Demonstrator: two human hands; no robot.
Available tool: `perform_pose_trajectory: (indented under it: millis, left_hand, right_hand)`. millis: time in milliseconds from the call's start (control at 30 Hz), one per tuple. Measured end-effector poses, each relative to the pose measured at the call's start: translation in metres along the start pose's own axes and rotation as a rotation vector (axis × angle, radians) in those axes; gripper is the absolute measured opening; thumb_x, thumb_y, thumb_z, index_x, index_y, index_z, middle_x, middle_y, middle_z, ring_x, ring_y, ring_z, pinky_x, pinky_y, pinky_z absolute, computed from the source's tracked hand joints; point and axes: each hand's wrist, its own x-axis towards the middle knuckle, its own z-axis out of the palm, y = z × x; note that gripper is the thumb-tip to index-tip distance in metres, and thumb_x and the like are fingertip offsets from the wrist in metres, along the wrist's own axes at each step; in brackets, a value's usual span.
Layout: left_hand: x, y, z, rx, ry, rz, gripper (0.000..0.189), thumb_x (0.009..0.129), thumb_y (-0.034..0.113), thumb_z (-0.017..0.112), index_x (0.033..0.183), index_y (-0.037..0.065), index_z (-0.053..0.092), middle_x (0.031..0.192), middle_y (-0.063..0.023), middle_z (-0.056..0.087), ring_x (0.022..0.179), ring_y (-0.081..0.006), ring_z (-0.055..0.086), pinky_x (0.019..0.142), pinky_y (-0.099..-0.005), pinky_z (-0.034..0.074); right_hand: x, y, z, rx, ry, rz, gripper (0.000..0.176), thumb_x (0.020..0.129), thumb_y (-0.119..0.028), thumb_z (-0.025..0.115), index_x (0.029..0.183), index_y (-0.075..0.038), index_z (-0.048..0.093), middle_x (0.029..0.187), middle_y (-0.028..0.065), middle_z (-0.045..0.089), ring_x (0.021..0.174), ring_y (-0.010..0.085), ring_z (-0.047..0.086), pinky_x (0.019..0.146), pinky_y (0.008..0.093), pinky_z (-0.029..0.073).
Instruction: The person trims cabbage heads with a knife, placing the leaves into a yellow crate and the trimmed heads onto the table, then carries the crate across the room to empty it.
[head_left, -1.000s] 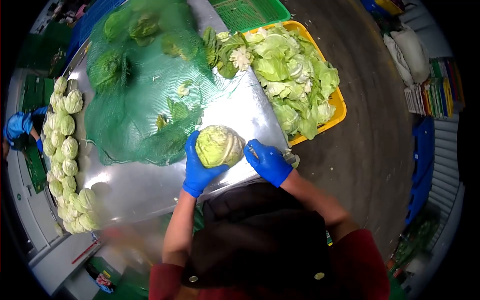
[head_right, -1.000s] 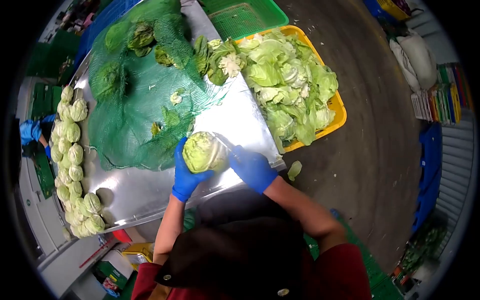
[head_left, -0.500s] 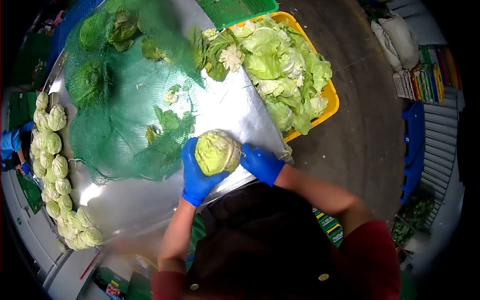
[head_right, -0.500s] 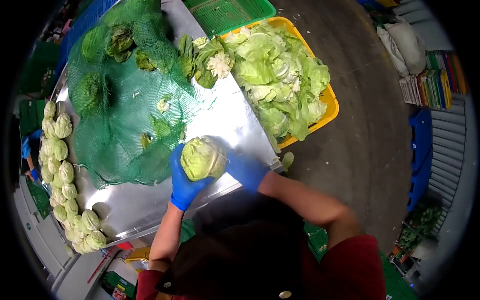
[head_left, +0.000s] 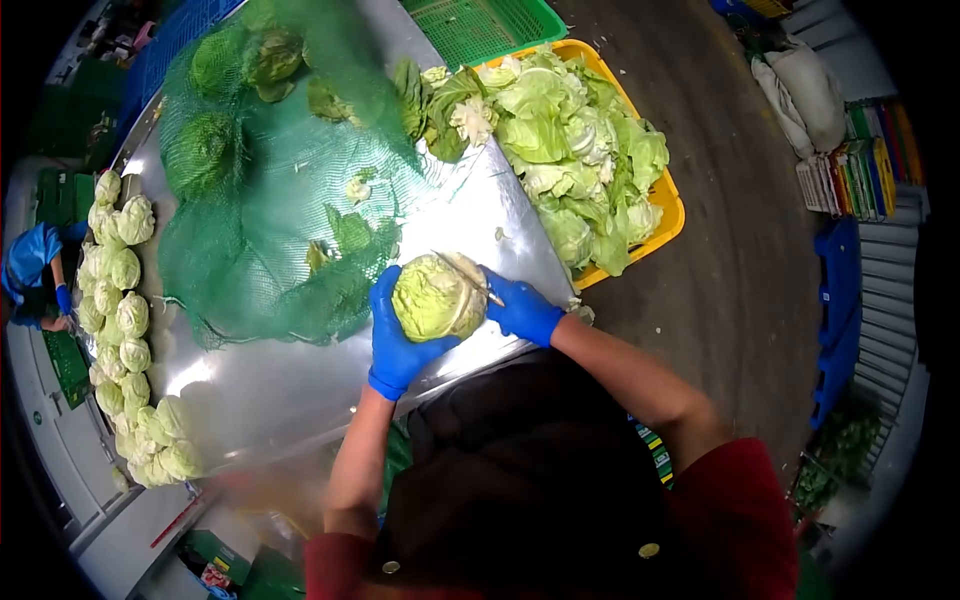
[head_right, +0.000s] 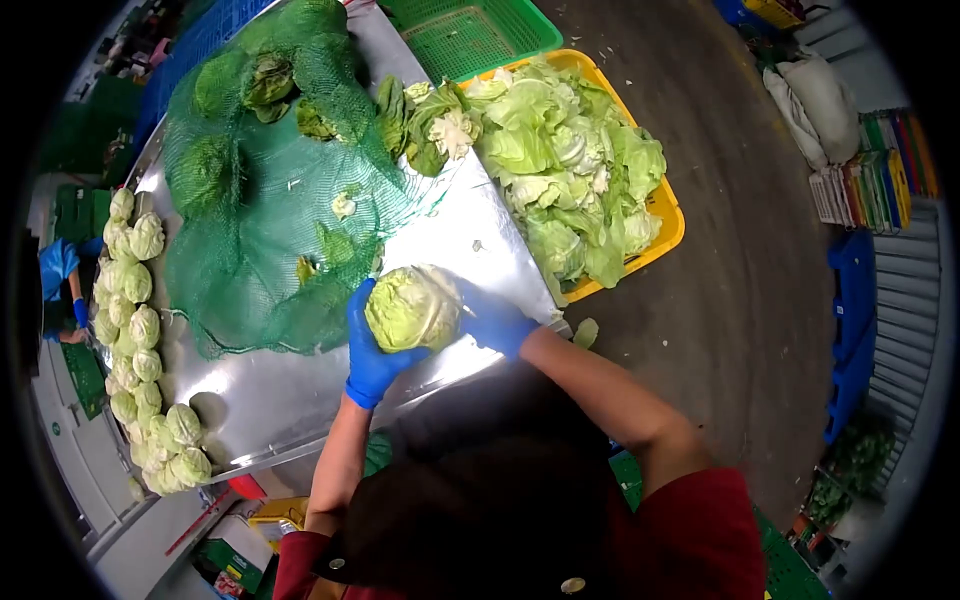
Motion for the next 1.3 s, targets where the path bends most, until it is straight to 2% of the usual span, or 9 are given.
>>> perform_pose_trajectory:
  millis: [100, 167, 333, 467, 533, 600, 733, 800, 1300]
  left_hand:
    - [-0.004, 0.021, 0.005, -0.164, 0.0, 0.014, 0.107, 0.055, 0.024, 0.087, 0.138, 0.0, 0.025, 0.134, -0.0147, 0.034, 0.123, -0.0262, 0.04, 0.105, -0.0376, 0.035]
    - [-0.003, 0.043, 0.008, -0.248, 0.059, -0.058, 0.103, 0.058, 0.021, 0.086, 0.138, 0.0, 0.025, 0.133, -0.0148, 0.035, 0.123, -0.0259, 0.04, 0.105, -0.0373, 0.036]
    - [0.003, 0.018, 0.026, -0.062, 0.309, -0.15, 0.092, 0.059, 0.02, 0.087, 0.131, 0.002, 0.032, 0.123, -0.0151, 0.043, 0.109, -0.023, 0.049, 0.095, -0.0342, 0.044]
    - [-0.003, 0.02, 0.012, -0.17, 0.256, -0.196, 0.091, 0.057, 0.021, 0.088, 0.128, 0.002, 0.034, 0.117, -0.0142, 0.048, 0.107, -0.0231, 0.051, 0.094, -0.0345, 0.045]
    - [-0.006, 0.016, 0.008, -0.144, 0.248, -0.184, 0.091, 0.057, 0.022, 0.089, 0.128, 0.002, 0.035, 0.115, -0.0136, 0.05, 0.107, -0.0228, 0.052, 0.093, -0.0345, 0.046]
    - [-0.003, 0.026, 0.009, -0.073, 0.203, -0.176, 0.093, 0.055, 0.024, 0.089, 0.128, 0.002, 0.037, 0.12, -0.0147, 0.048, 0.111, -0.0252, 0.05, 0.096, -0.0366, 0.044]
    - [0.02, 0.04, 0.005, 0.263, 0.068, 0.058, 0.101, 0.051, 0.031, 0.089, 0.132, 0.001, 0.036, 0.135, -0.0177, 0.036, 0.121, -0.0318, 0.042, 0.103, -0.0398, 0.037]
    - [0.021, 0.053, 0.014, 0.349, 0.167, 0.183, 0.104, 0.052, 0.035, 0.088, 0.134, 0.0, 0.035, 0.14, -0.0183, 0.031, 0.126, -0.0322, 0.038, 0.105, -0.0405, 0.033]
    - [0.012, 0.04, 0.046, 0.426, 0.255, 0.058, 0.106, 0.057, 0.037, 0.086, 0.136, -0.003, 0.028, 0.133, -0.0227, 0.033, 0.124, -0.0378, 0.036, 0.104, -0.043, 0.032]
  right_hand:
    - [-0.022, -0.023, -0.016, 0.025, 0.0, -0.109, 0.059, 0.09, -0.022, 0.052, 0.144, -0.013, 0.03, 0.104, 0.0177, 0.064, 0.083, 0.0242, 0.065, 0.074, 0.0352, 0.053]
    - [-0.024, -0.02, -0.016, -0.189, 0.237, -0.485, 0.059, 0.087, -0.013, 0.053, 0.143, -0.011, 0.033, 0.096, 0.0128, 0.065, 0.069, 0.0161, 0.06, 0.067, 0.0324, 0.052]
    - [-0.033, -0.037, 0.002, -0.415, 0.369, -0.567, 0.054, 0.083, -0.011, 0.059, 0.134, -0.008, 0.046, 0.089, 0.0129, 0.066, 0.07, 0.0139, 0.061, 0.066, 0.0327, 0.05]
    - [0.03, 0.0, -0.059, 0.285, 0.541, -0.044, 0.034, 0.082, -0.022, 0.062, 0.111, -0.005, 0.056, 0.071, 0.0127, 0.061, 0.058, 0.0204, 0.055, 0.056, 0.0336, 0.049]
    - [0.031, 0.007, -0.088, -0.604, 0.623, -0.163, 0.059, 0.085, -0.025, 0.055, 0.139, -0.011, 0.037, 0.083, 0.0205, 0.065, 0.07, 0.0317, 0.063, 0.064, 0.0422, 0.051]
    - [0.01, -0.028, -0.074, -0.87, 0.595, -0.045, 0.063, 0.085, -0.028, 0.053, 0.141, -0.008, 0.032, 0.09, 0.0225, 0.065, 0.077, 0.0367, 0.064, 0.069, 0.0457, 0.05]
    - [-0.023, -0.086, -0.019, -0.536, 0.329, -0.49, 0.06, 0.086, -0.036, 0.063, 0.138, -0.016, 0.041, 0.115, 0.017, 0.061, 0.094, 0.0307, 0.064, 0.081, 0.0367, 0.05]
    - [0.006, -0.055, -0.013, -0.528, 0.326, -0.736, 0.053, 0.083, -0.037, 0.064, 0.129, -0.013, 0.051, 0.105, 0.0135, 0.063, 0.082, 0.0286, 0.064, 0.076, 0.0348, 0.051]
    - [0.075, -0.069, -0.082, -0.4, 0.287, -0.174, 0.045, 0.085, -0.04, 0.059, 0.116, -0.007, 0.061, 0.108, 0.0205, 0.063, 0.1, 0.0344, 0.061, 0.087, 0.0402, 0.049]
